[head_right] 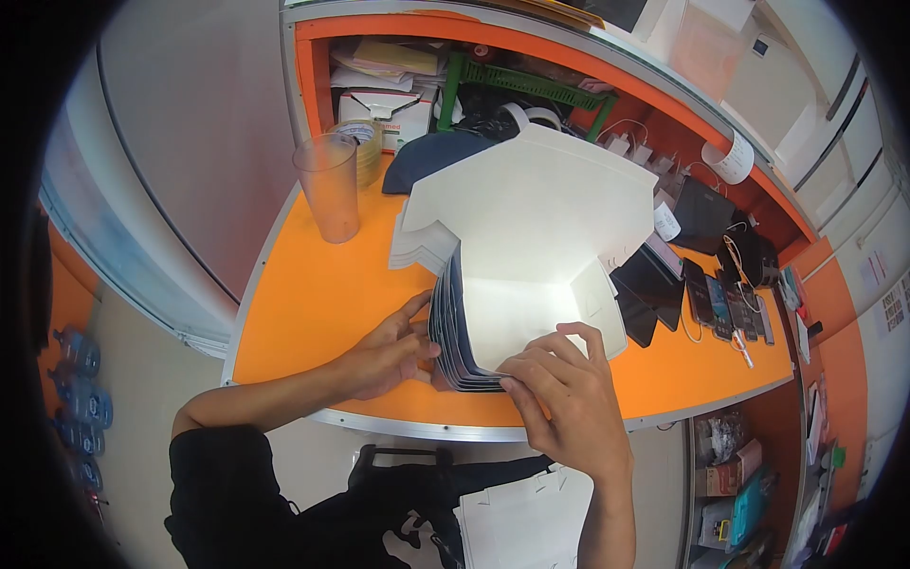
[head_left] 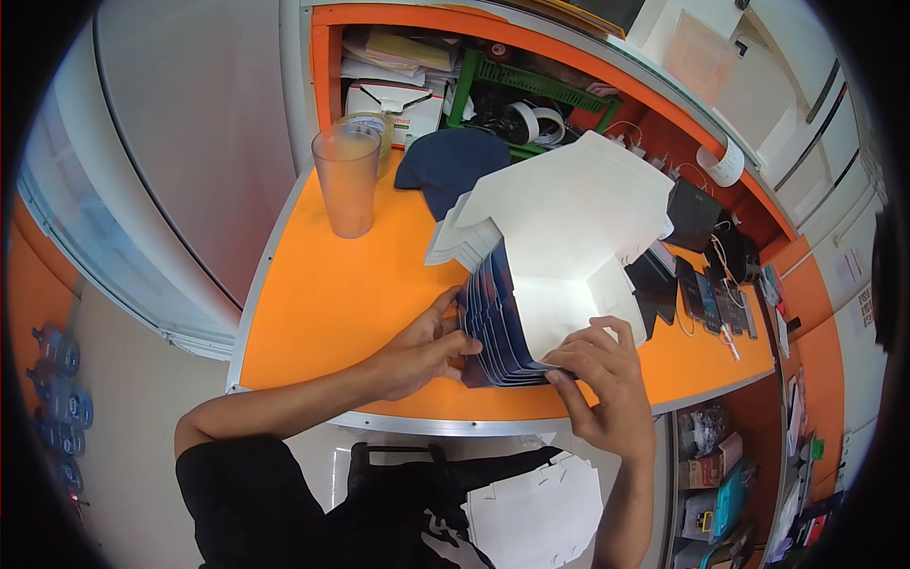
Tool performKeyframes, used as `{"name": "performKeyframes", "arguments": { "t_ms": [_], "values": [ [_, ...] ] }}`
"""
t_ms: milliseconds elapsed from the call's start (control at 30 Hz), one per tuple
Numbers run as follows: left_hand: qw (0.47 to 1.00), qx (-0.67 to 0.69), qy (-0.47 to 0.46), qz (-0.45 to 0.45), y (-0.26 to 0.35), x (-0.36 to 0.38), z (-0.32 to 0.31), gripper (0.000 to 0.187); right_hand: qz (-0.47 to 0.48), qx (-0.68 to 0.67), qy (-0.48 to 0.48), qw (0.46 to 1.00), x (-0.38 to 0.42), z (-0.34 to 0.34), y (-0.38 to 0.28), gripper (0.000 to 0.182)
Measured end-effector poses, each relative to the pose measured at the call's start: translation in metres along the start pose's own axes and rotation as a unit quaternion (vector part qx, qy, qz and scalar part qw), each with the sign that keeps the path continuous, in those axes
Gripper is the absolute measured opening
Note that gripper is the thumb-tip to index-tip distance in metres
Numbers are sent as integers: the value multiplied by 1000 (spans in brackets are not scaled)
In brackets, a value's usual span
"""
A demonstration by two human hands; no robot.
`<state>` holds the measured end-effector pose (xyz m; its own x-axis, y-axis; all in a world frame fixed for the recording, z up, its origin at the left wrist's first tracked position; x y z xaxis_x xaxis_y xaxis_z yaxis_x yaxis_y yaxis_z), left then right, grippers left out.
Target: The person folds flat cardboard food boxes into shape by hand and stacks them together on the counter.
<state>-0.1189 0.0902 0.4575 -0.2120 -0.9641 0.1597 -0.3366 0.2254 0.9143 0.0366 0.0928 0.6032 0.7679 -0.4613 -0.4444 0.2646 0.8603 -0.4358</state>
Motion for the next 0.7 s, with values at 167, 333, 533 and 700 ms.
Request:
{"name": "performKeyframes", "arguments": {
  "t_ms": [167, 333, 533, 700],
  "values": [
    [1000, -3, 2, -15, 4, 1, -1, 93, -3, 4, 3, 1000, 0, 4, 0, 11],
    [1000, 8, -14, -12, -1, -1, -3, 99, -22, -8, -21, 1000, 0, 1, -4, 13],
    [1000, -8, -27, -10, 0, -2, -5, 99, -7, 18, -3, 1000, -5, -13, -19, 15],
    [1000, 4, -21, -1, -3, -2, -3, 98, -2, 23, 2, 1000, -7, -16, -18, 12]
  ]
}}
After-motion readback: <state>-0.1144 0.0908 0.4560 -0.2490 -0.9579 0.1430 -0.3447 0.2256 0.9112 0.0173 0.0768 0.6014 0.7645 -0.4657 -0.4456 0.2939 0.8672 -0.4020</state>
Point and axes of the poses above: each hand's wrist, its own x-axis away from the middle knuckle, its own z-axis out of the back of the hand, y = z × x, the point moved 8 cm from there along -x, towards the middle knuckle, and after that the axes turned 11 degrees about -x, right-handed, at the moved point
